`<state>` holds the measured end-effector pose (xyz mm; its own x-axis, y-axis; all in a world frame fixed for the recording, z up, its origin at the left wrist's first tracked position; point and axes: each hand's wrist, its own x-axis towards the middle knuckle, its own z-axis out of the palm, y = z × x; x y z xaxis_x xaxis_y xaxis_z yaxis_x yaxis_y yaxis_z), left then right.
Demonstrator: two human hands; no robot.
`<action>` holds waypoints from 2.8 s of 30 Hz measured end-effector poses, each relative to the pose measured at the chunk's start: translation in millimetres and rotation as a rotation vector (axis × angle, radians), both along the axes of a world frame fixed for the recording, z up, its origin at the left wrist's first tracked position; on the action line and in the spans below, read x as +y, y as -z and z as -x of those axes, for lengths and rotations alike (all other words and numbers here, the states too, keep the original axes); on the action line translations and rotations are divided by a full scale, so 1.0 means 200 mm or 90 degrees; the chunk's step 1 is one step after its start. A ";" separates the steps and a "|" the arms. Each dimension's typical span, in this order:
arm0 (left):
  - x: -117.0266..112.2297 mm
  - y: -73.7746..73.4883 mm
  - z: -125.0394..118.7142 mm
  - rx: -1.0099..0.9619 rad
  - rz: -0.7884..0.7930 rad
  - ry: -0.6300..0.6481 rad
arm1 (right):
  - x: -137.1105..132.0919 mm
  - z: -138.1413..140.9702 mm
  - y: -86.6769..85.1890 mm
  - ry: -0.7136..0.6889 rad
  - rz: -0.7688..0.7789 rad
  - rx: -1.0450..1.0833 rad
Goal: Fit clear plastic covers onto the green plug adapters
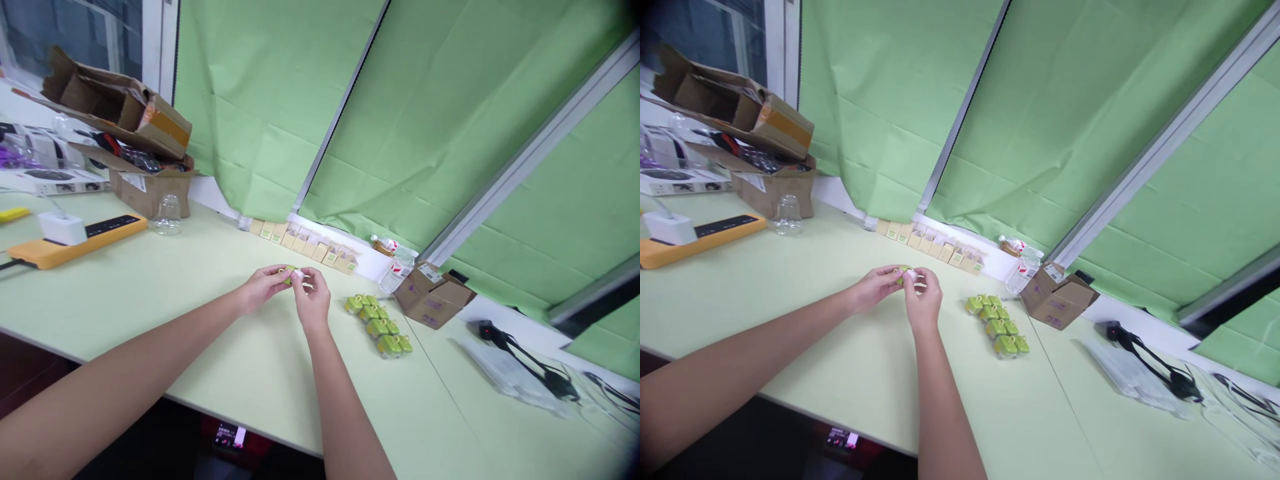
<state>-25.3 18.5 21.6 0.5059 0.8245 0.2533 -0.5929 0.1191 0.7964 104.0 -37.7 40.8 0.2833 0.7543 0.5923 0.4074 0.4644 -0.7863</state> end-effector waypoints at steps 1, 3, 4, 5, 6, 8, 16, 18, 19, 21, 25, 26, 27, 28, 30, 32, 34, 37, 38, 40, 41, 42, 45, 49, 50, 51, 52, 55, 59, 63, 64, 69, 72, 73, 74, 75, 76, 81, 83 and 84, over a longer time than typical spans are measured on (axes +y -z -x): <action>0.00 0.00 0.00 -0.005 -0.002 0.004 | -0.01 0.00 0.00 0.002 -0.011 -0.006; -0.01 -0.01 0.00 -0.012 -0.012 0.007 | -0.01 0.01 -0.01 -0.001 -0.022 -0.013; -0.01 -0.01 0.01 -0.014 -0.018 0.007 | -0.01 0.01 -0.01 -0.004 -0.025 -0.015; -0.01 -0.02 0.01 -0.013 -0.024 0.008 | -0.01 0.01 -0.01 -0.005 -0.027 -0.016; -0.01 -0.01 0.01 -0.012 -0.029 0.010 | -0.01 0.01 -0.01 -0.005 -0.029 -0.017; -0.01 -0.01 0.01 -0.010 -0.032 0.012 | -0.01 0.01 -0.01 -0.006 -0.026 -0.015; 0.01 0.02 0.02 0.017 -0.032 0.038 | -0.01 0.00 -0.01 -0.003 0.000 -0.004; 0.02 0.02 0.02 0.009 -0.019 0.042 | 0.00 0.00 -0.01 0.000 -0.005 -0.002; 0.02 0.02 0.02 0.006 -0.011 0.042 | 0.00 0.01 -0.01 -0.003 -0.005 0.001; 0.02 0.02 0.02 0.004 0.003 0.041 | 0.02 -0.01 0.01 -0.021 0.000 0.016; 0.01 -0.02 0.04 0.000 0.039 0.029 | 0.06 -0.12 0.07 -0.006 0.050 0.048; 0.01 -0.03 0.05 -0.003 0.046 0.026 | 0.06 -0.16 0.08 0.027 0.075 0.033; 0.01 -0.04 0.06 -0.007 0.050 0.022 | 0.07 -0.20 0.09 0.059 0.102 0.003; 0.01 -0.04 0.07 -0.010 0.053 0.019 | 0.07 -0.22 0.09 0.087 0.126 -0.024; 0.02 -0.05 0.07 -0.011 0.062 0.009 | 0.06 -0.24 0.08 0.118 0.142 -0.038; 0.02 -0.04 0.07 -0.003 0.069 0.003 | 0.06 -0.21 0.06 0.092 0.099 -0.002; 0.03 -0.03 0.07 0.005 0.068 0.014 | 0.07 -0.17 0.06 0.018 0.053 0.023; 0.02 -0.03 0.07 0.010 0.066 0.028 | 0.09 -0.17 0.11 0.004 0.113 0.012; 0.02 -0.03 0.07 0.013 0.069 0.027 | 0.10 -0.18 0.14 0.041 0.146 0.007; 0.02 -0.03 0.07 0.021 0.080 0.021 | 0.12 -0.23 0.18 0.096 0.170 0.016; 0.01 -0.04 0.07 0.028 0.083 0.019 | 0.12 -0.25 0.19 0.102 0.165 0.030; 0.01 -0.04 0.07 0.036 0.084 0.017 | 0.12 -0.26 0.19 0.092 0.157 0.046; 0.00 -0.04 0.07 0.084 0.066 0.021 | 0.12 -0.26 0.17 0.033 0.165 0.096; -0.01 -0.04 0.06 0.180 0.052 0.033 | 0.10 -0.19 0.14 -0.048 0.214 0.155; -0.02 -0.03 0.05 0.202 0.041 0.038 | 0.10 -0.17 0.14 -0.075 0.225 0.170; -0.02 -0.02 0.04 0.222 0.026 0.041 | 0.10 -0.16 0.14 -0.102 0.236 0.185; -0.01 -0.01 0.04 0.240 0.009 0.039 | 0.09 -0.15 0.13 -0.127 0.249 0.197; 0.00 0.03 0.02 0.306 -0.020 -0.014 | 0.08 -0.13 0.13 -0.180 0.296 0.227; 0.00 0.04 0.01 0.370 -0.019 -0.062 | 0.06 -0.12 0.13 -0.255 0.333 0.267; -0.02 0.03 0.01 0.387 -0.061 -0.066 | 0.06 -0.12 0.13 -0.258 0.358 0.313; -0.02 0.03 0.01 0.387 -0.082 -0.062 | 0.06 -0.12 0.12 -0.250 0.360 0.325; 0.00 0.06 0.02 0.358 -0.171 -0.025 | 0.05 -0.11 0.10 -0.246 0.358 0.384; 0.01 0.08 0.03 0.345 -0.198 0.002 | 0.06 -0.12 0.09 -0.214 0.360 0.390; 0.02 0.08 0.03 0.347 -0.214 0.000 | 0.06 -0.13 0.10 -0.202 0.353 0.392; 0.03 0.08 0.04 0.355 -0.235 -0.012 | 0.07 -0.14 0.10 -0.189 0.341 0.394; 0.03 0.08 0.04 0.367 -0.261 -0.039 | 0.09 -0.16 0.10 -0.173 0.324 0.396; 0.04 0.08 0.05 0.384 -0.288 -0.084 | 0.10 -0.19 0.11 -0.151 0.303 0.400; 0.12 0.07 0.12 0.441 -0.403 -0.428 | 0.18 -0.29 0.17 0.020 0.227 0.464; 0.16 0.09 0.15 0.473 -0.407 -0.489 | 0.19 -0.31 0.20 0.078 0.227 0.477; 0.17 0.11 0.16 0.494 -0.385 -0.488 | 0.19 -0.30 0.21 0.092 0.229 0.470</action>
<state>-56.8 53.3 0.3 0.1316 0.8285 0.5443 0.3031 -0.5564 0.7737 164.5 0.4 -1.0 0.6127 0.7884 -0.0547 -0.2356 0.1161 -0.9649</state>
